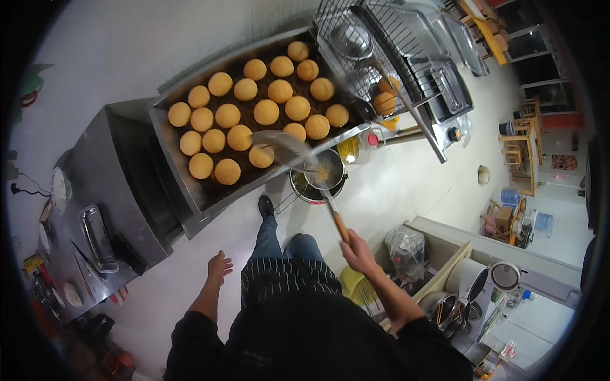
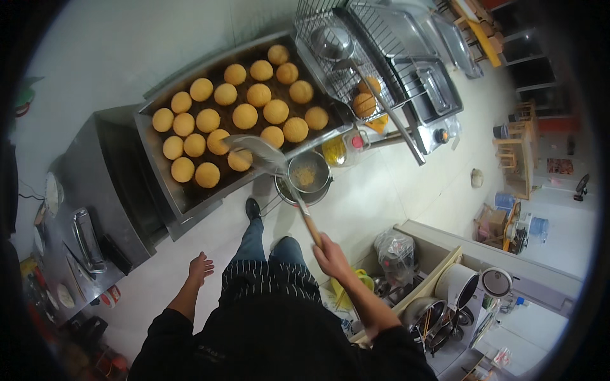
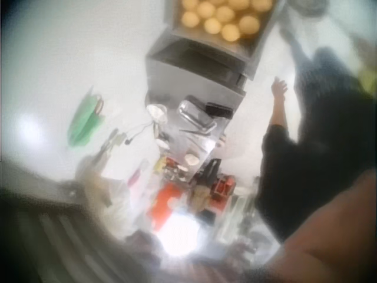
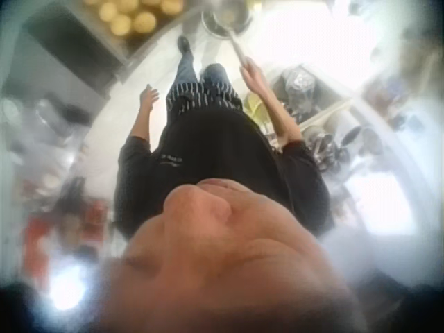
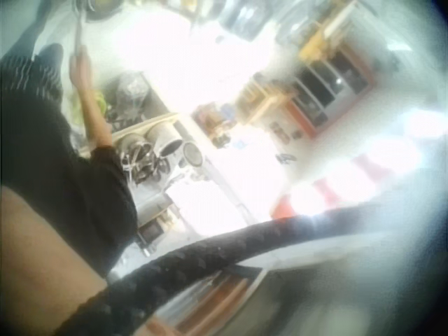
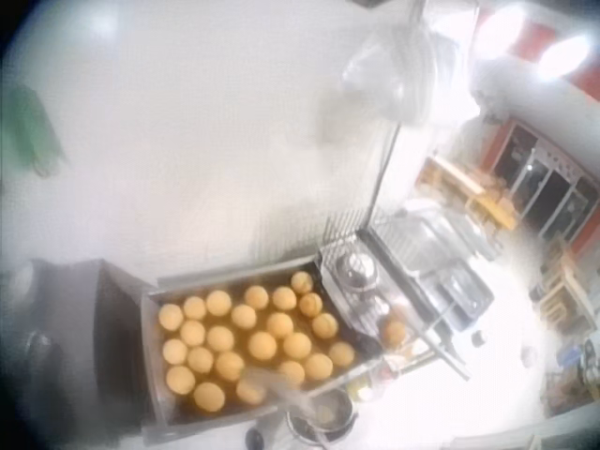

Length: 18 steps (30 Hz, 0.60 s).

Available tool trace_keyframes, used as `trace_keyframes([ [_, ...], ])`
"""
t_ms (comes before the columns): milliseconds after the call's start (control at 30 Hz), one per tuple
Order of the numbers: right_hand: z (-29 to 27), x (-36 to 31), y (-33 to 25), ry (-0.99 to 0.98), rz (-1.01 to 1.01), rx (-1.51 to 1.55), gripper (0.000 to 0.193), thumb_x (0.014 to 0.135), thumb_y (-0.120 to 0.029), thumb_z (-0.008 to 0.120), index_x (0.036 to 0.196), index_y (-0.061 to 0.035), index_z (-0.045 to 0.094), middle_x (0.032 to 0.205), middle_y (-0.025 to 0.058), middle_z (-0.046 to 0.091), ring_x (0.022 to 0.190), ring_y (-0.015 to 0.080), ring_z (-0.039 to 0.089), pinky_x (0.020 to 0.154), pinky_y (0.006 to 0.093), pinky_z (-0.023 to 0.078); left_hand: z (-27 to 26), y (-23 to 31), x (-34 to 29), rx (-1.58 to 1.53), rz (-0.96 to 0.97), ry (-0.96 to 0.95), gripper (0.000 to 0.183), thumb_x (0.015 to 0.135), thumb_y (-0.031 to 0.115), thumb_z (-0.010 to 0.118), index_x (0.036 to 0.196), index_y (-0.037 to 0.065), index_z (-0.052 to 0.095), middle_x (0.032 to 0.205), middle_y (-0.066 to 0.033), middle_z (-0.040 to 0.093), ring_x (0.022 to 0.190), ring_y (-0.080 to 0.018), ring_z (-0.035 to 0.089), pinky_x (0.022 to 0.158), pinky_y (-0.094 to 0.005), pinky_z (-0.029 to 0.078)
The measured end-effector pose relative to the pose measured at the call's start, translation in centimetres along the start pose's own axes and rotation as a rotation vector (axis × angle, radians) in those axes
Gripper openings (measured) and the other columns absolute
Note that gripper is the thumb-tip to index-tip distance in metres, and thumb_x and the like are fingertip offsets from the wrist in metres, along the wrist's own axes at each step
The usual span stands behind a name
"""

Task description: The person uses a slotted spoon to lift and transfer round dough balls from a deep fryer into a wire basket. The dough balls are moved one by one or in small groups from the oil to the basket for draining.

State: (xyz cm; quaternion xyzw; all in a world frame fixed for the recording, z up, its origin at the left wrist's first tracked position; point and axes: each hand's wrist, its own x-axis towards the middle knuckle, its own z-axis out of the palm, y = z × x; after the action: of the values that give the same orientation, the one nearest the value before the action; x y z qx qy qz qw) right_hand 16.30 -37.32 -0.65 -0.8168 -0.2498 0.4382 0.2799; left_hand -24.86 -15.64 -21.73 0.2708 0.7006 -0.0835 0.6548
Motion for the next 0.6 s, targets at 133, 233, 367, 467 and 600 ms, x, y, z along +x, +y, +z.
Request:
trace_keyframes([
  [133,0.5,6.0,-7.4,-0.233,-0.278,-0.164,0.024,0.093,-0.026,0.055,0.099,-0.0028,0.049,0.078,0.0247,0.058,0.077,0.0458,0.057,0.065,0.0504,0.043,-1.0,2.0,-2.0,-0.146,0.093,0.016,0.066,0.098,0.048,0.047,0.140,-0.002,0.038,0.122,-0.0196,0.058,0.103,-0.0317,0.061,0.086,-0.0442,0.052],
  [233,0.1,9.1,-9.9,-0.293,-0.404,-0.293,0.025,0.093,-0.027,0.055,0.102,-0.0040,0.051,0.084,0.0243,0.061,0.083,0.0451,0.059,0.070,0.0511,0.045,-1.3,2.6,-4.0,-0.208,0.146,0.016,0.065,0.097,0.048,0.048,0.139,-0.002,0.039,0.122,-0.0195,0.058,0.102,-0.0312,0.061,0.085,-0.0433,0.052],
  [367,-0.4,12.6,-10.7,-0.173,-0.360,-0.362,0.023,0.091,-0.024,0.056,0.104,-0.0049,0.053,0.089,0.0251,0.064,0.088,0.0466,0.060,0.074,0.0525,0.047,-2.0,1.7,-7.5,-0.287,0.238,0.037,0.063,0.097,0.047,0.050,0.136,-0.001,0.042,0.120,-0.0191,0.059,0.098,-0.0289,0.062,0.082,-0.0414,0.052],
  [467,-1.2,14.3,-11.7,-0.029,-0.343,-0.378,0.022,0.091,-0.023,0.056,0.106,-0.0067,0.055,0.090,0.0253,0.065,0.089,0.0465,0.060,0.074,0.0532,0.047,-2.0,1.6,-9.9,-0.354,0.278,0.113,0.061,0.096,0.046,0.050,0.134,-0.001,0.043,0.117,-0.0187,0.060,0.095,-0.0269,0.062,0.079,-0.0400,0.053],
  [600,0.2,17.7,-15.6,0.025,-0.609,-0.292,0.036,0.090,-0.016,0.048,0.126,-0.0117,0.051,0.094,0.0235,0.064,0.089,0.0430,0.062,0.075,0.0526,0.048,-1.6,3.8,-11.3,-0.179,0.375,0.279,0.050,0.097,0.040,0.052,0.127,0.000,0.052,0.111,-0.0157,0.063,0.088,-0.0243,0.063,0.074,-0.0377,0.053],
])
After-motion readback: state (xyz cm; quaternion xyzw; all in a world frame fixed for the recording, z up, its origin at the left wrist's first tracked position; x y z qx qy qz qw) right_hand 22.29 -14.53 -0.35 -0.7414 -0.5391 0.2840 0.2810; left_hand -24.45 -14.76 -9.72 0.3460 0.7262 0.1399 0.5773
